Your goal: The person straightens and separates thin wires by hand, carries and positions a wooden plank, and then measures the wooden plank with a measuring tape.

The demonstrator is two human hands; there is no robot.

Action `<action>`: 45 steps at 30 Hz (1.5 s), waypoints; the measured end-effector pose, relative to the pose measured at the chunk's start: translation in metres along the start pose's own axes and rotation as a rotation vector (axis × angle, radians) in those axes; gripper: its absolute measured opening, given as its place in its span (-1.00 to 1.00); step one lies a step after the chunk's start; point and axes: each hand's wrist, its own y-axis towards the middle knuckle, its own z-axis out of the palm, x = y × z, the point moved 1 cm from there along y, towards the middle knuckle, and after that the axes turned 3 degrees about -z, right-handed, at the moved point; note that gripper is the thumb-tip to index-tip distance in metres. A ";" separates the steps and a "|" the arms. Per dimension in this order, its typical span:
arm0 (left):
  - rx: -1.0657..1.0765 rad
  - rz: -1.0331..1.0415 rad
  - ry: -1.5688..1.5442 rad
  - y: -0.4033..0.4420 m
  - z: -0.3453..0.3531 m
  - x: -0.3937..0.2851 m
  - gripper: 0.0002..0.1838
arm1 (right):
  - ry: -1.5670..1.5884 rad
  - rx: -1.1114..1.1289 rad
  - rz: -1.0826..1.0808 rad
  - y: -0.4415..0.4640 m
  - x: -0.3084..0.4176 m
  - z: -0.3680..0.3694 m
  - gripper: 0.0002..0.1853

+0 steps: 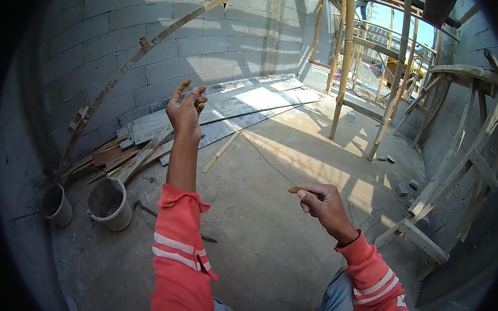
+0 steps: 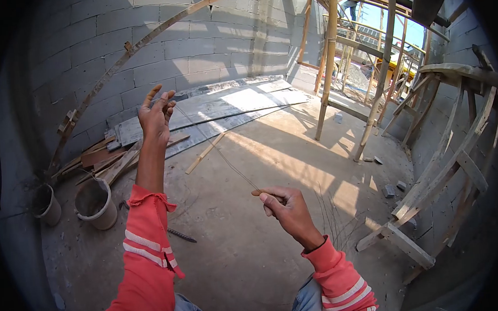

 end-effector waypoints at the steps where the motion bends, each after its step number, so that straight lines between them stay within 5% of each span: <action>1: -0.050 0.012 0.004 0.000 -0.002 -0.001 -0.58 | -0.063 0.021 -0.033 -0.001 0.003 -0.001 -0.74; 6: -0.027 -0.095 -0.078 -0.018 0.017 0.012 -0.56 | -0.205 -0.028 -0.163 -0.002 -0.008 0.003 -0.75; 12: 0.276 -0.282 0.066 -0.062 0.061 0.039 -0.65 | 0.028 -0.206 -0.051 0.003 -0.001 0.001 -0.75; 23: 0.267 -0.278 0.035 -0.105 0.089 0.053 -0.50 | 0.526 -0.262 0.167 0.003 0.000 -0.013 -0.71; 31: 0.249 -0.249 0.064 -0.106 0.088 0.056 -0.66 | 0.599 -0.209 0.212 0.002 -0.002 -0.012 -0.70; 34: 0.400 -0.287 0.056 -0.106 0.091 0.053 -0.79 | 0.620 -0.204 0.224 0.002 -0.004 -0.015 -0.71; 45: 0.636 -0.555 0.103 -0.107 0.090 0.065 -0.66 | 0.485 -0.233 0.135 -0.001 -0.001 -0.013 -0.71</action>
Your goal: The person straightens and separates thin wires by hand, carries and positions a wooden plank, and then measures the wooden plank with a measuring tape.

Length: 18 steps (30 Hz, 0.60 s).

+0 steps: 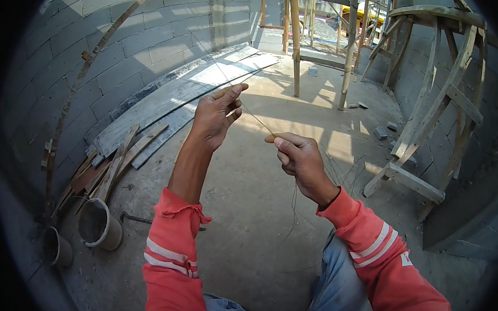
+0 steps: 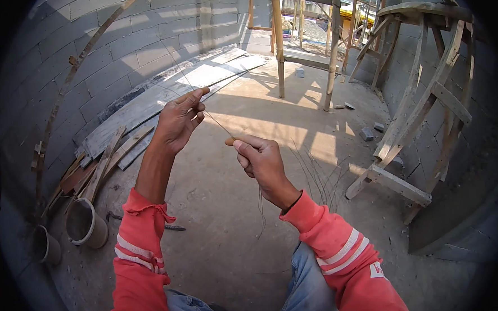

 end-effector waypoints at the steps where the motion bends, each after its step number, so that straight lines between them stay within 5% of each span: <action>1: 0.001 -0.033 -0.013 0.000 0.000 -0.001 -0.66 | -0.239 0.034 -0.189 -0.002 0.001 0.004 -0.73; 2: 0.003 -0.033 -0.014 0.001 0.001 -0.001 -0.66 | -0.478 0.070 -0.376 -0.005 0.002 0.007 -0.75; 7: 0.036 0.058 0.389 -0.002 0.002 -0.002 -0.69 | -1.103 0.082 -0.551 -0.005 0.001 0.005 -0.81; 12: -0.047 0.124 0.523 -0.002 0.009 0.003 -0.71 | -0.948 -0.050 -0.251 0.011 -0.010 -0.015 -0.79; 14: -0.078 0.172 0.372 0.004 0.004 0.005 -0.70 | -0.480 -0.137 -0.055 0.014 -0.009 -0.019 -0.77; 18: -0.167 0.120 0.192 0.007 0.000 0.006 -0.71 | -0.367 -0.157 -0.192 0.011 -0.002 -0.014 -0.78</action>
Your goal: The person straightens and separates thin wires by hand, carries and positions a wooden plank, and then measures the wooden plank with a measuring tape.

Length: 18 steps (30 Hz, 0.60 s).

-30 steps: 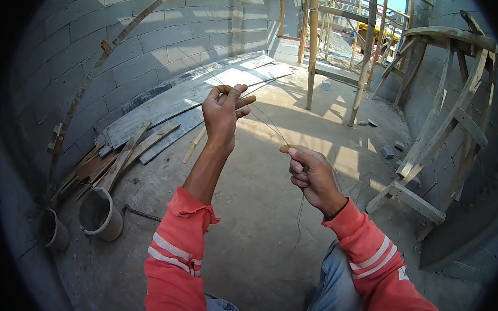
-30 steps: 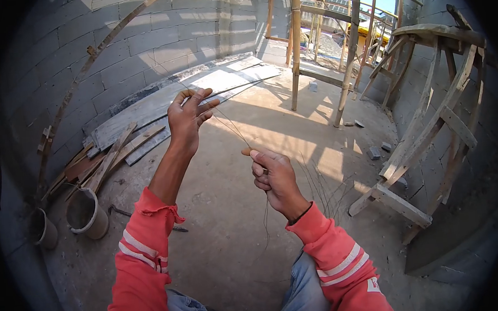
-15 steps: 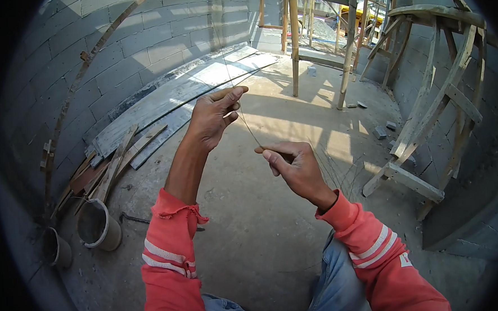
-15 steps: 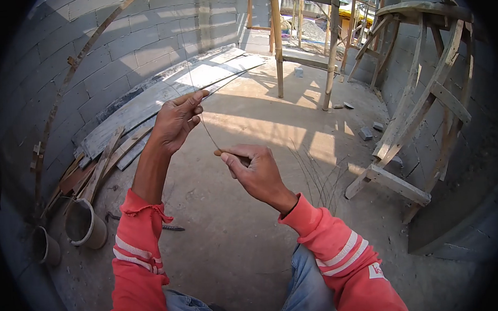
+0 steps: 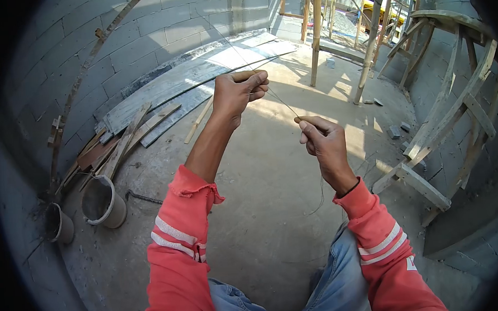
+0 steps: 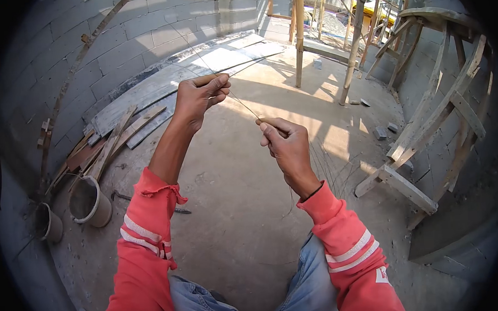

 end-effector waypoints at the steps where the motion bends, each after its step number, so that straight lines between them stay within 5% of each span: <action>1: -0.007 0.003 -0.001 0.001 -0.001 0.000 -0.71 | -0.001 0.007 -0.002 -0.001 -0.002 0.002 -0.78; 3: 0.013 0.006 -0.002 0.001 -0.002 -0.001 -0.71 | -0.208 0.038 -0.406 -0.005 -0.005 0.009 -0.82; 6: 0.071 0.054 0.100 -0.002 -0.002 -0.004 -0.70 | -0.587 0.168 -0.547 -0.008 0.002 0.007 -0.84; 11: 0.161 0.018 0.154 -0.007 0.005 -0.005 -0.70 | -0.820 0.157 -0.384 0.003 -0.007 -0.003 -0.88; 13: 0.192 -0.010 0.134 -0.008 0.006 -0.005 -0.69 | -0.377 0.126 0.139 0.012 -0.017 -0.011 -0.87; 18: 0.064 -0.068 -0.100 -0.002 0.002 -0.001 -0.64 | 0.190 -0.073 0.104 0.008 0.002 -0.015 -0.85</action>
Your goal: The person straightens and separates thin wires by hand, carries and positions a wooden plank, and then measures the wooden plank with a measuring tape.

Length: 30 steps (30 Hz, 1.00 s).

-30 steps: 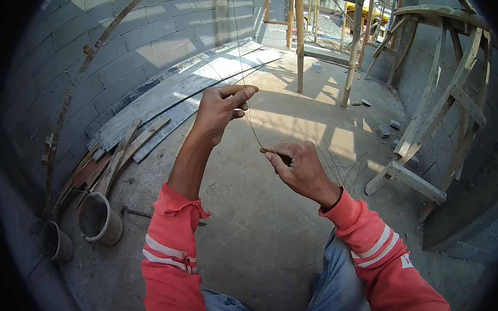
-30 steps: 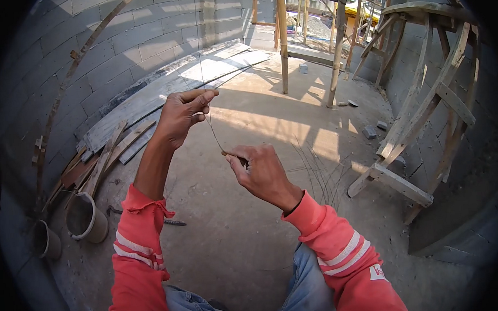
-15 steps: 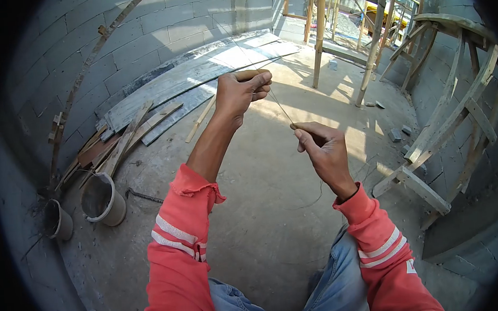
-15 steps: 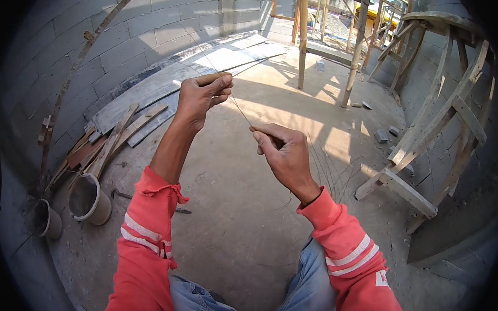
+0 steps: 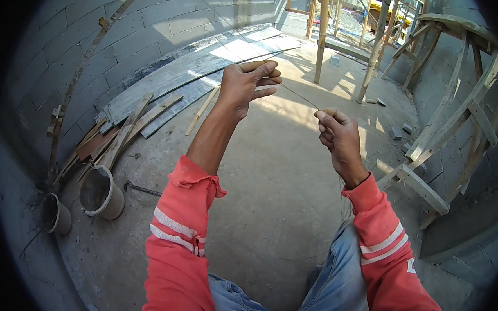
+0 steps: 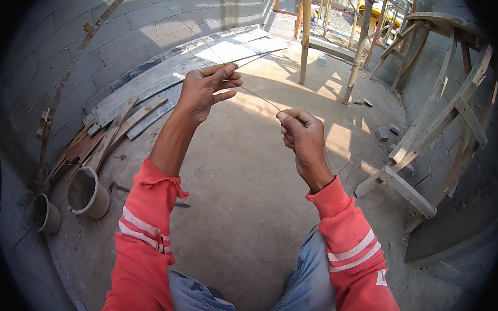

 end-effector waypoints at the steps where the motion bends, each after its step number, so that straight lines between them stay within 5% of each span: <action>1: -0.004 0.002 -0.004 0.002 -0.001 0.000 -0.64 | -0.030 0.059 -0.061 -0.005 0.006 0.003 -0.84; 3: -0.042 -0.009 -0.009 0.003 -0.002 0.001 -0.67 | -0.061 0.117 -0.120 -0.009 0.007 0.005 -0.83; 5: -0.039 0.017 0.039 0.003 -0.002 0.000 -0.68 | -0.614 0.306 -0.381 -0.009 0.001 0.006 -0.79; 9: -0.077 0.055 0.124 0.004 -0.004 0.002 -0.71 | -0.909 0.278 -0.297 0.002 -0.014 -0.007 -0.78; 14: -0.203 0.058 0.053 0.012 -0.022 0.000 -0.69 | -0.629 0.101 -0.105 0.008 -0.012 -0.013 -0.83; 17: -0.238 0.026 -0.050 0.017 -0.033 0.001 -0.68 | 0.099 0.061 -0.056 0.005 -0.001 -0.011 -0.85; 22: -0.188 0.016 -0.043 0.019 -0.038 0.000 -0.65 | -0.238 0.440 0.065 -0.006 0.009 -0.006 -0.87; 24: -0.190 0.026 -0.021 0.019 -0.039 -0.002 -0.65 | -0.766 0.639 -0.063 -0.002 -0.012 -0.011 -0.84; 29: -0.284 0.040 -0.043 0.022 -0.054 -0.002 -0.66 | -0.703 0.197 -0.046 0.013 -0.023 -0.018 -0.85; 30: -0.276 0.045 -0.047 0.022 -0.060 -0.003 -0.66 | -0.350 0.145 0.024 0.015 -0.015 -0.018 -0.86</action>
